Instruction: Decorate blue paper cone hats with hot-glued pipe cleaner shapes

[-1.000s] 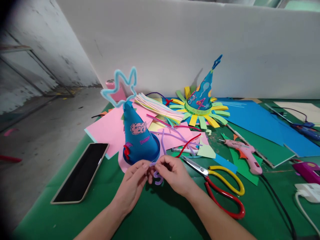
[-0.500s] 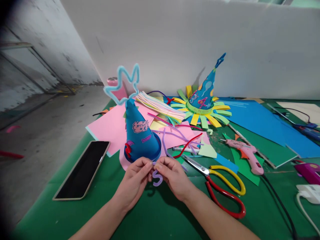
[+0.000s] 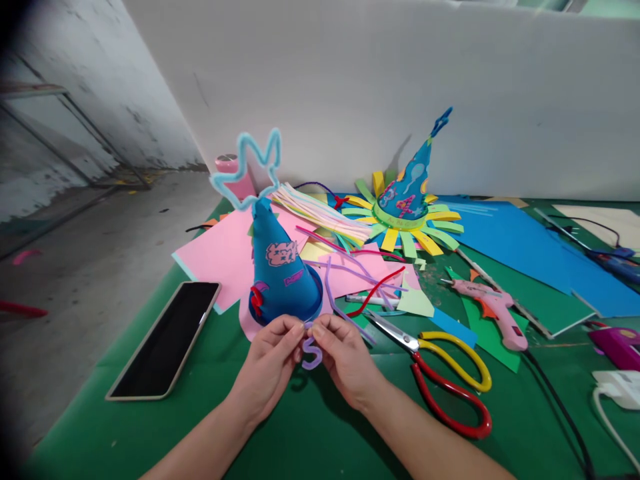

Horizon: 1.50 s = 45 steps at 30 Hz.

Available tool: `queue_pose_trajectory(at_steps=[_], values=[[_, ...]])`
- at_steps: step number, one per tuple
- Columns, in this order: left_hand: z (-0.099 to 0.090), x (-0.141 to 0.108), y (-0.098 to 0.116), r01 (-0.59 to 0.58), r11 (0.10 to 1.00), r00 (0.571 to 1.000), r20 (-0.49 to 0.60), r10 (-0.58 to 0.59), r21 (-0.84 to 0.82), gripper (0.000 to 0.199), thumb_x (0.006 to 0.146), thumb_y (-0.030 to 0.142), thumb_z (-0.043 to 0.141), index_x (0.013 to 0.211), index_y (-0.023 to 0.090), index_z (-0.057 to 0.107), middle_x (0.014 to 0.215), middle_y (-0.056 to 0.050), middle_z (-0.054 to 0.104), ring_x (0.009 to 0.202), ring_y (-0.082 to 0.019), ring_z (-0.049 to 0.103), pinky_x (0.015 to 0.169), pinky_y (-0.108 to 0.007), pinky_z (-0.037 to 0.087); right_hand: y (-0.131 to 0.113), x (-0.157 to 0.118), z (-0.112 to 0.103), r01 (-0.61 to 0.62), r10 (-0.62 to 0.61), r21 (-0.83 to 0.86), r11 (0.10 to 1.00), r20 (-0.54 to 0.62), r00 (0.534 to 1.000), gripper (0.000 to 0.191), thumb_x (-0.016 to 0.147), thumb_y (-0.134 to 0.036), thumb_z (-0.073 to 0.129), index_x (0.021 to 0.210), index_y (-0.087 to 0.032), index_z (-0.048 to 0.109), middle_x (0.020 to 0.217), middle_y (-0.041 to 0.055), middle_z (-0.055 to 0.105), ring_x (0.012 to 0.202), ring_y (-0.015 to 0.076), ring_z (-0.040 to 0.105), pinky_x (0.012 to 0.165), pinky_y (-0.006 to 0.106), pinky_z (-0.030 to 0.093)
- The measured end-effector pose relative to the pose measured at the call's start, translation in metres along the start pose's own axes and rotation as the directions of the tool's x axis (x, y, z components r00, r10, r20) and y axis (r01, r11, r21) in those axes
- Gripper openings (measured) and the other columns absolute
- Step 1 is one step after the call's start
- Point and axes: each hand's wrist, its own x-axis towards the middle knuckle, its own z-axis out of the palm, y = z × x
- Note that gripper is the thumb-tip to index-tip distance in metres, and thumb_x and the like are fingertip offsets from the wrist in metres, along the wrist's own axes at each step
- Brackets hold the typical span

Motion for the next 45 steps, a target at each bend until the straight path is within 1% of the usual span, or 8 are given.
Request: queue_pose_trajectory(at_steps=[7,13,16,20,28,35,42,45], values=[[0.000,-0.001,0.003,0.042,0.997,0.995,0.093,-0.035,-0.071,0.021,0.075,0.029,0.052,0.060,0.015,0.054,0.057,0.001,0.050,0.055,-0.010,0.044,0.053,-0.022,0.036,-0.004,0.002,-0.001,0.027,-0.022,-0.074,0.997,0.064,0.998,0.019,0.072,-0.031,0.061,0.065,-0.016,0.052,0.060,-0.0028,0.052,0.051,0.0091,0.047,0.053,0.024,0.039],[-0.003,0.000,-0.002,0.046,0.989,0.991,0.117,-0.062,0.137,0.016,0.068,0.026,0.061,0.060,0.014,0.055,0.057,0.002,0.050,0.050,-0.007,0.042,0.048,-0.020,0.033,-0.004,0.005,-0.009,0.084,-0.079,-0.137,0.987,0.041,0.996,0.018,0.074,-0.030,0.058,0.066,-0.016,0.051,0.055,-0.0053,0.042,0.047,0.0065,0.038,0.047,0.020,0.032],[-0.005,0.000,-0.005,0.031,0.980,0.992,0.113,-0.054,0.198,0.017,0.070,0.026,0.059,0.059,0.014,0.055,0.055,0.003,0.048,0.048,-0.006,0.040,0.046,-0.019,0.030,-0.008,0.004,-0.012,0.169,-0.161,-0.291,0.942,0.051,0.986,0.020,0.079,-0.031,0.051,0.067,-0.015,0.051,0.055,-0.0054,0.037,0.049,0.0064,0.032,0.047,0.020,0.028],[-0.006,0.000,-0.006,0.016,0.969,0.993,0.106,-0.043,0.247,0.018,0.070,0.026,0.060,0.058,0.014,0.054,0.051,0.004,0.046,0.046,-0.005,0.038,0.045,-0.018,0.028,-0.013,0.003,-0.012,0.282,-0.259,-0.514,0.810,0.119,0.959,0.022,0.079,-0.028,0.052,0.061,-0.015,0.047,0.056,-0.0046,0.038,0.053,0.0076,0.033,0.049,0.020,0.028],[-0.004,0.000,-0.003,-0.031,0.952,0.994,0.112,-0.004,0.306,0.019,0.072,0.027,0.058,0.060,0.013,0.054,0.053,0.004,0.046,0.048,-0.005,0.036,0.047,-0.019,0.027,-0.011,0.003,-0.009,0.299,-0.289,-0.579,0.759,0.112,0.951,0.024,0.079,-0.028,0.051,0.059,-0.016,0.043,0.055,-0.0051,0.037,0.052,0.0079,0.033,0.049,0.020,0.029],[-0.007,0.002,-0.006,-0.021,0.968,0.995,0.102,-0.005,0.251,0.018,0.073,0.027,0.057,0.061,0.013,0.054,0.055,0.004,0.047,0.047,-0.005,0.036,0.046,-0.019,0.026,-0.009,0.005,-0.008,0.220,-0.228,-0.554,0.803,0.055,0.972,0.026,0.079,-0.030,0.049,0.059,-0.016,0.043,0.055,-0.0053,0.036,0.052,0.0078,0.032,0.049,0.020,0.028],[-0.005,0.003,0.000,0.031,0.993,0.998,0.051,-0.037,0.118,0.018,0.069,0.023,0.060,0.055,0.013,0.053,0.051,0.004,0.047,0.045,-0.005,0.036,0.045,-0.018,0.026,-0.022,0.003,-0.014,0.215,-0.090,-0.691,0.690,0.213,0.973,0.024,0.077,-0.032,0.051,0.060,-0.016,0.045,0.056,-0.0046,0.037,0.053,0.0085,0.032,0.048,0.021,0.026],[-0.004,0.002,0.002,0.024,0.994,0.998,0.059,-0.030,0.108,0.019,0.068,0.020,0.060,0.053,0.013,0.053,0.047,0.005,0.043,0.045,-0.005,0.035,0.046,-0.018,0.026,-0.023,0.002,-0.015,0.207,-0.055,-0.676,0.707,0.240,0.969,0.019,0.075,-0.029,0.054,0.062,-0.016,0.048,0.059,-0.0033,0.042,0.055,0.0093,0.035,0.051,0.022,0.028]])
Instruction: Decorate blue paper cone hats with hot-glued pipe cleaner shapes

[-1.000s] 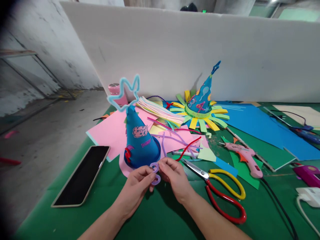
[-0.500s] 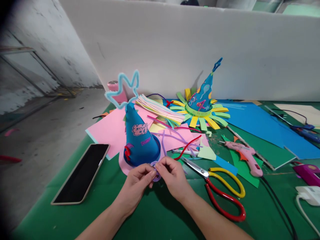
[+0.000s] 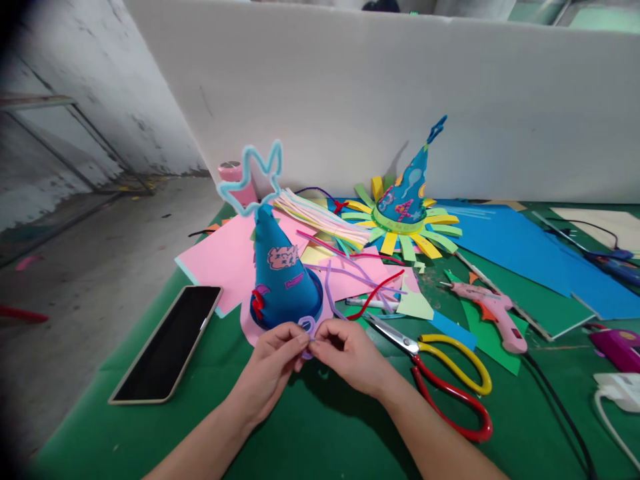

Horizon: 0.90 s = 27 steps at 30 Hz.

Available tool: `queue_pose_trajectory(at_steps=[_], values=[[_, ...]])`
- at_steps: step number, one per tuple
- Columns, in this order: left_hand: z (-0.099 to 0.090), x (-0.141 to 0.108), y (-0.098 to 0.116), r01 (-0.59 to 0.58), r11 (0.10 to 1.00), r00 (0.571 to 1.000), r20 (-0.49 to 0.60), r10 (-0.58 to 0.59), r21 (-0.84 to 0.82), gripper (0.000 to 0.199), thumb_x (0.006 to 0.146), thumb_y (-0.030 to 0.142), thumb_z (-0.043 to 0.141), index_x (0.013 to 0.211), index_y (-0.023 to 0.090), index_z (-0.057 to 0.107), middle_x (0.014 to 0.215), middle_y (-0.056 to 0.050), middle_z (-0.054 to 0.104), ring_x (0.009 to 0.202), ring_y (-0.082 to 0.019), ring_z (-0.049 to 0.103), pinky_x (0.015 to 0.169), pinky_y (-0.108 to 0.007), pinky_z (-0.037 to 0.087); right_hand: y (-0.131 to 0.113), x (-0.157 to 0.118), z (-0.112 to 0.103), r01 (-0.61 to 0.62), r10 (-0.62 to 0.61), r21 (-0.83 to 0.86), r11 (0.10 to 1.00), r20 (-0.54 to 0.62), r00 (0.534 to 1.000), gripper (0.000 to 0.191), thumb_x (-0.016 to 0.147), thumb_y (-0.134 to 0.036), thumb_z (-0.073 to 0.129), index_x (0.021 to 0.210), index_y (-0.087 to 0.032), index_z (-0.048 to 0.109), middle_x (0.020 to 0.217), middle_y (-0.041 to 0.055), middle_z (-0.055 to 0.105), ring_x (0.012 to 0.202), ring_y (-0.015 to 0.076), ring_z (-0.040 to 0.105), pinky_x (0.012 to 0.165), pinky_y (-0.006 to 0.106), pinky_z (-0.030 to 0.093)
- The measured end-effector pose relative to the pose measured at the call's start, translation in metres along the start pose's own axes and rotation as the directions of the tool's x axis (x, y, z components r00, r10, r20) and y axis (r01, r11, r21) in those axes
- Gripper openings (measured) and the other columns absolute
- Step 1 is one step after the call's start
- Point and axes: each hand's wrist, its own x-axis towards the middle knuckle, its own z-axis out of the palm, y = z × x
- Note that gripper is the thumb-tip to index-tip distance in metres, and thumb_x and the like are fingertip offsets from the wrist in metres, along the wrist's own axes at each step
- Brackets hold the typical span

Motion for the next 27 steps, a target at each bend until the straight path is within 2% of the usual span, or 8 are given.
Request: queue_pose_trajectory(at_steps=[6,10,16,21,23,27], values=[[0.001,-0.001,0.002,0.000,0.999,0.999,0.044,0.001,-0.037,0.017,0.067,0.016,0.058,0.052,0.013,0.054,0.049,0.004,0.047,0.045,-0.004,0.036,0.047,-0.018,0.026,-0.004,0.000,0.002,-0.034,0.030,0.194,0.980,0.022,0.999,0.018,0.071,-0.026,0.057,0.058,-0.015,0.049,0.057,-0.0034,0.045,0.056,0.0089,0.038,0.053,0.021,0.029],[-0.002,-0.001,-0.001,-0.005,1.000,0.999,0.051,0.007,-0.025,0.017,0.068,0.016,0.056,0.052,0.013,0.053,0.050,0.004,0.046,0.047,-0.005,0.037,0.047,-0.019,0.027,-0.003,0.001,0.001,-0.023,0.019,0.186,0.982,0.025,1.000,0.020,0.073,-0.027,0.056,0.059,-0.015,0.048,0.057,-0.0041,0.042,0.054,0.0082,0.036,0.052,0.020,0.028],[-0.002,-0.001,-0.007,0.025,0.996,0.997,0.070,-0.032,0.090,0.017,0.070,0.023,0.059,0.056,0.014,0.053,0.051,0.003,0.047,0.046,-0.006,0.036,0.045,-0.019,0.026,0.002,0.004,0.000,0.035,-0.016,0.112,0.993,-0.163,0.986,0.017,0.074,-0.029,0.056,0.065,-0.016,0.048,0.060,-0.0045,0.041,0.054,0.0081,0.036,0.050,0.020,0.029],[0.002,-0.001,-0.002,0.048,0.998,0.996,0.076,-0.044,-0.044,0.023,0.071,0.033,0.055,0.064,0.012,0.061,0.060,-0.002,0.056,0.054,-0.010,0.046,0.049,-0.022,0.034,0.002,0.005,0.004,0.097,-0.049,0.124,0.988,-0.341,0.939,0.020,0.074,-0.028,0.056,0.059,-0.017,0.047,0.054,-0.0056,0.038,0.051,0.0078,0.035,0.049,0.020,0.029],[0.002,-0.001,-0.003,0.066,0.996,0.994,0.092,-0.060,-0.056,0.023,0.071,0.033,0.055,0.067,0.012,0.062,0.060,-0.003,0.058,0.054,-0.011,0.048,0.051,-0.023,0.035,0.002,0.005,0.005,0.101,-0.041,0.143,0.985,-0.374,0.927,0.021,0.073,-0.028,0.057,0.059,-0.017,0.047,0.053,-0.0058,0.038,0.049,0.0076,0.034,0.047,0.020,0.028],[0.002,0.000,-0.008,0.078,0.995,0.994,0.075,-0.082,0.065,0.015,0.067,0.026,0.061,0.064,0.012,0.060,0.058,-0.001,0.058,0.045,-0.006,0.043,0.049,-0.021,0.031,0.004,0.005,0.005,0.135,-0.063,0.155,0.979,-0.395,0.916,0.021,0.074,-0.026,0.058,0.059,-0.017,0.048,0.053,-0.0061,0.038,0.049,0.0068,0.033,0.047,0.019,0.028]])
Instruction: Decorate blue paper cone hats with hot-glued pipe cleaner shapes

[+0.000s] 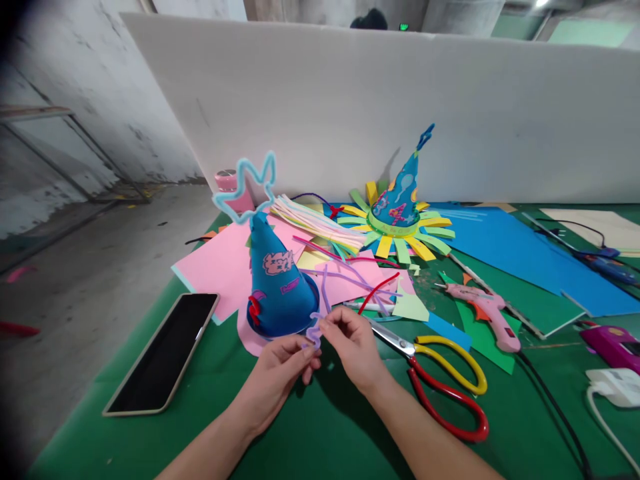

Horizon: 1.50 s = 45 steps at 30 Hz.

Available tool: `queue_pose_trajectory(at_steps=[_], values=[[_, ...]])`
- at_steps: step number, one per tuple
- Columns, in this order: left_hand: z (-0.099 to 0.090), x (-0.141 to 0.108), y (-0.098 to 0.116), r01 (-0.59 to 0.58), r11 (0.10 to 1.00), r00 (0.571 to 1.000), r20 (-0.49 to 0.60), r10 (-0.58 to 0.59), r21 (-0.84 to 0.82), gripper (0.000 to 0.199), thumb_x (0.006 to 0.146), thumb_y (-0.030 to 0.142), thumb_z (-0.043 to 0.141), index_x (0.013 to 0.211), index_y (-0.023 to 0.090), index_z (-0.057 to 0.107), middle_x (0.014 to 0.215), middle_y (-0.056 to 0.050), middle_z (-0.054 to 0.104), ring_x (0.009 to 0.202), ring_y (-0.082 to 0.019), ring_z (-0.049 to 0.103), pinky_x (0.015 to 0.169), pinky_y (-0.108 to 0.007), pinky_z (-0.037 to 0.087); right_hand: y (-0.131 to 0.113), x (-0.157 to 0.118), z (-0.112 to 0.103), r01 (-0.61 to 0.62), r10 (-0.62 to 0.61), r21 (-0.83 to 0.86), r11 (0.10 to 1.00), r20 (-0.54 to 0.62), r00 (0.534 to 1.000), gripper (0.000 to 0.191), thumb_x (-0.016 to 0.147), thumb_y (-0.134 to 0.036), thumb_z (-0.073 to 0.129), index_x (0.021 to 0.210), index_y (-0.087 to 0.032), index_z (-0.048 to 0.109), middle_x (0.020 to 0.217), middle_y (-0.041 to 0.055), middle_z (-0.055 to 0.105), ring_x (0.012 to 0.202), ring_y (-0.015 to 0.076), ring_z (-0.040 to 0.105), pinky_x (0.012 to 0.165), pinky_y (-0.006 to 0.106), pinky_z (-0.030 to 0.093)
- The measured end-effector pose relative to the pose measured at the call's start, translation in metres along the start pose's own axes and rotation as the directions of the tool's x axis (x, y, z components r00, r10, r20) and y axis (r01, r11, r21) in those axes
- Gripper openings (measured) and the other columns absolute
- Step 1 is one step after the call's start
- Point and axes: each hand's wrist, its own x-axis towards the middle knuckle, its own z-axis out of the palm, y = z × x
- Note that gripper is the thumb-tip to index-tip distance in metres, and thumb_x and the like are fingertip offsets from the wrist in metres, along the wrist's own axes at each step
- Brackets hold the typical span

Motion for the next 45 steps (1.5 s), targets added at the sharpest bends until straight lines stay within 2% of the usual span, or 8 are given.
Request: queue_pose_trajectory(at_steps=[8,13,16,20,27,45], values=[[0.002,0.000,0.001,-0.014,1.000,1.000,-0.028,0.014,0.009,0.018,0.068,0.029,0.062,0.061,0.013,0.058,0.055,0.001,0.057,0.045,-0.006,0.042,0.048,-0.020,0.030,-0.002,-0.002,0.001,0.007,-0.007,-0.008,1.000,0.059,0.998,0.020,0.074,-0.027,0.057,0.060,-0.016,0.048,0.055,-0.0052,0.042,0.052,0.0077,0.038,0.050,0.020,0.032],[0.002,0.000,-0.001,-0.034,0.998,0.999,-0.033,0.036,0.061,0.021,0.068,0.033,0.061,0.061,0.013,0.059,0.053,0.001,0.055,0.045,-0.007,0.040,0.046,-0.020,0.028,0.001,-0.005,0.004,-0.001,0.005,-0.042,0.999,0.108,0.994,0.021,0.076,-0.031,0.055,0.062,-0.016,0.047,0.055,-0.0044,0.042,0.049,0.0080,0.041,0.047,0.020,0.033],[0.001,0.001,-0.005,-0.050,0.997,0.998,-0.040,0.053,0.066,0.022,0.068,0.033,0.061,0.061,0.013,0.058,0.052,0.001,0.053,0.045,-0.007,0.039,0.046,-0.020,0.027,0.005,-0.006,0.007,-0.037,0.036,0.003,0.999,0.128,0.991,0.023,0.077,-0.032,0.054,0.062,-0.017,0.044,0.053,-0.0046,0.044,0.047,0.0088,0.046,0.046,0.021,0.035],[0.001,0.002,-0.008,-0.053,0.997,0.996,-0.071,0.057,0.059,0.023,0.066,0.033,0.063,0.058,0.013,0.056,0.051,0.002,0.052,0.044,-0.007,0.038,0.046,-0.020,0.026,0.007,-0.008,0.011,-0.073,0.067,0.044,0.996,0.116,0.991,0.024,0.077,-0.033,0.054,0.062,-0.018,0.042,0.048,-0.0056,0.046,0.044,0.0095,0.049,0.044,0.021,0.036],[0.003,0.002,-0.009,-0.070,0.996,0.992,-0.098,0.075,0.053,0.021,0.067,0.029,0.061,0.054,0.013,0.055,0.049,0.002,0.051,0.045,-0.007,0.038,0.046,-0.020,0.026,0.005,-0.010,0.014,-0.090,0.086,0.045,0.995,0.084,0.993,0.026,0.076,-0.033,0.055,0.060,-0.018,0.042,0.047,-0.0061,0.046,0.042,0.0083,0.045,0.043,0.021,0.035],[0.002,0.003,-0.011,-0.088,0.995,0.992,-0.084,0.092,0.057,0.020,0.070,0.030,0.059,0.059,0.013,0.057,0.050,0.002,0.050,0.045,-0.007,0.037,0.047,-0.020,0.026,0.001,-0.008,0.012,-0.094,0.088,0.047,0.994,0.118,0.989,0.025,0.075,-0.034,0.055,0.060,-0.017,0.045,0.049,-0.0053,0.046,0.044,0.0087,0.047,0.045,0.021,0.035]])
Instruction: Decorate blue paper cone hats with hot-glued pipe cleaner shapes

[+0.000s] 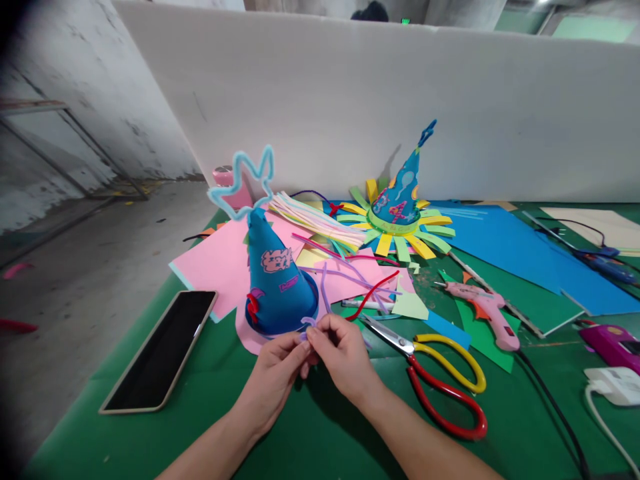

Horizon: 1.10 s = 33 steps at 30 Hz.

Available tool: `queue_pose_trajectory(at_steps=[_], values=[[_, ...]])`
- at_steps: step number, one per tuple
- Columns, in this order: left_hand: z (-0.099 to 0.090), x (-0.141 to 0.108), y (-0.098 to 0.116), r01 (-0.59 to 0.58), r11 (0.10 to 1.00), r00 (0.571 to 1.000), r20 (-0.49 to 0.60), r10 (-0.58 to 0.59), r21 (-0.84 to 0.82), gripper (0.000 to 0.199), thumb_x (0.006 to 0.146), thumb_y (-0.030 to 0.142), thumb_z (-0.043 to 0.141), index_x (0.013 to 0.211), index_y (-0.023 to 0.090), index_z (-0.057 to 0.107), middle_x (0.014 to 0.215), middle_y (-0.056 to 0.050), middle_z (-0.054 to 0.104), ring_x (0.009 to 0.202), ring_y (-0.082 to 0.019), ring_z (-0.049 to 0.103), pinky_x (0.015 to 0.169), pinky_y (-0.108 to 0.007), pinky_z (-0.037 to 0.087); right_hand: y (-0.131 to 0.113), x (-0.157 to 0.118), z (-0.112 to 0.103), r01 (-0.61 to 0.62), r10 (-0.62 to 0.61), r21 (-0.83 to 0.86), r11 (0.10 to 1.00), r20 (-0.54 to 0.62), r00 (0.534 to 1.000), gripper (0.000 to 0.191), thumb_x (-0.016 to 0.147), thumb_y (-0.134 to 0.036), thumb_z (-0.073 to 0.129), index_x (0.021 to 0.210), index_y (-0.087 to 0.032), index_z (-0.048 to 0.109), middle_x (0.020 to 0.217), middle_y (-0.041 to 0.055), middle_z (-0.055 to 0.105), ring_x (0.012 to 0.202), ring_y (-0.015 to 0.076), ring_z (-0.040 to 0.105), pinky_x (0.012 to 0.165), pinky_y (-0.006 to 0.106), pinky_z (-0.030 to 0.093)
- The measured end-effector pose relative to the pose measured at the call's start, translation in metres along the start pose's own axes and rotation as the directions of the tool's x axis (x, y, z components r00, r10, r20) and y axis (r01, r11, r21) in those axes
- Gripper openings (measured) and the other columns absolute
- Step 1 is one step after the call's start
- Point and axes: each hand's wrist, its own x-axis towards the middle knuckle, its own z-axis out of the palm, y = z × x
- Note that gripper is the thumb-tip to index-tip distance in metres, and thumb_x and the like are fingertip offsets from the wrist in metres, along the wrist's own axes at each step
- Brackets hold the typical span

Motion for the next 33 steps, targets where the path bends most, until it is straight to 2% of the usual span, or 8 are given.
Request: queue_pose_trajectory(at_steps=[6,11,14,18,22,26,30,33], values=[[0.000,0.000,0.001,0.001,1.000,1.000,-0.018,0.000,0.025,0.021,0.069,0.030,0.059,0.057,0.013,0.055,0.048,0.003,0.048,0.045,-0.007,0.037,0.047,-0.021,0.027,0.002,-0.001,0.001,-0.007,0.007,-0.006,1.000,0.003,1.000,0.026,0.078,-0.033,0.053,0.060,-0.018,0.042,0.050,-0.0057,0.044,0.045,0.0084,0.046,0.046,0.020,0.035],[0.000,0.000,0.005,0.023,0.999,1.000,0.012,-0.023,0.036,0.021,0.070,0.031,0.059,0.060,0.013,0.055,0.052,0.002,0.052,0.046,-0.006,0.038,0.047,-0.020,0.028,0.002,0.001,-0.003,-0.006,0.007,-0.047,0.999,0.026,1.000,0.025,0.078,-0.034,0.051,0.062,-0.018,0.042,0.053,-0.0046,0.043,0.049,0.0093,0.046,0.049,0.022,0.035],[0.000,-0.002,0.010,0.028,0.999,0.999,-0.021,-0.028,0.021,0.018,0.066,0.031,0.062,0.067,0.013,0.058,0.057,0.002,0.054,0.048,-0.007,0.042,0.048,-0.019,0.031,-0.001,0.003,-0.009,0.031,-0.033,-0.106,0.994,-0.014,0.999,0.027,0.077,-0.033,0.052,0.059,-0.017,0.041,0.055,-0.0049,0.039,0.050,0.0083,0.040,0.050,0.021,0.032],[-0.001,-0.005,0.016,-0.044,0.998,0.995,-0.089,0.049,0.048,0.016,0.066,0.029,0.063,0.073,0.014,0.060,0.061,0.002,0.055,0.050,-0.007,0.045,0.051,-0.019,0.037,-0.007,0.004,-0.014,0.015,-0.018,-0.138,0.990,-0.022,1.000,0.028,0.076,-0.033,0.054,0.058,-0.017,0.040,0.054,-0.0063,0.031,0.049,0.0071,0.030,0.047,0.020,0.026],[-0.005,-0.005,0.017,-0.173,0.965,0.981,-0.051,0.187,0.198,0.013,0.069,0.025,0.060,0.076,0.015,0.063,0.068,-0.001,0.058,0.056,-0.009,0.049,0.053,-0.021,0.040,-0.010,0.004,-0.016,0.006,-0.002,-0.135,0.991,0.032,0.999,0.026,0.075,-0.031,0.054,0.058,-0.017,0.040,0.054,-0.0062,0.033,0.051,0.0073,0.029,0.048,0.020,0.025],[-0.010,-0.003,0.016,-0.387,0.806,0.917,0.091,0.389,0.447,0.011,0.072,0.019,0.056,0.076,0.013,0.065,0.068,-0.004,0.059,0.063,-0.013,0.054,0.057,-0.024,0.043,-0.011,0.004,-0.017,-0.001,0.011,-0.133,0.991,0.075,0.997,0.024,0.075,-0.030,0.054,0.060,-0.017,0.041,0.055,-0.0057,0.035,0.052,0.0078,0.031,0.049,0.020,0.026],[-0.010,-0.003,0.018,-0.563,0.607,0.804,0.200,0.560,0.562,0.011,0.073,0.012,0.055,0.077,0.012,0.065,0.068,-0.005,0.062,0.063,-0.013,0.056,0.058,-0.023,0.046,-0.011,0.004,-0.018,0.018,0.001,-0.161,0.987,0.119,0.993,0.023,0.076,-0.027,0.053,0.059,-0.017,0.041,0.056,-0.0056,0.035,0.052,0.0078,0.031,0.049,0.020,0.027],[-0.011,-0.002,0.016,-0.647,0.453,0.712,0.272,0.648,0.613,0.012,0.072,0.009,0.055,0.079,0.013,0.064,0.071,-0.006,0.064,0.065,-0.012,0.058,0.060,-0.023,0.048,-0.013,0.004,-0.018,0.034,-0.007,-0.193,0.981,0.138,0.990,0.023,0.076,-0.025,0.052,0.059,-0.017,0.040,0.056,-0.0055,0.034,0.052,0.0077,0.031,0.049,0.020,0.027]])
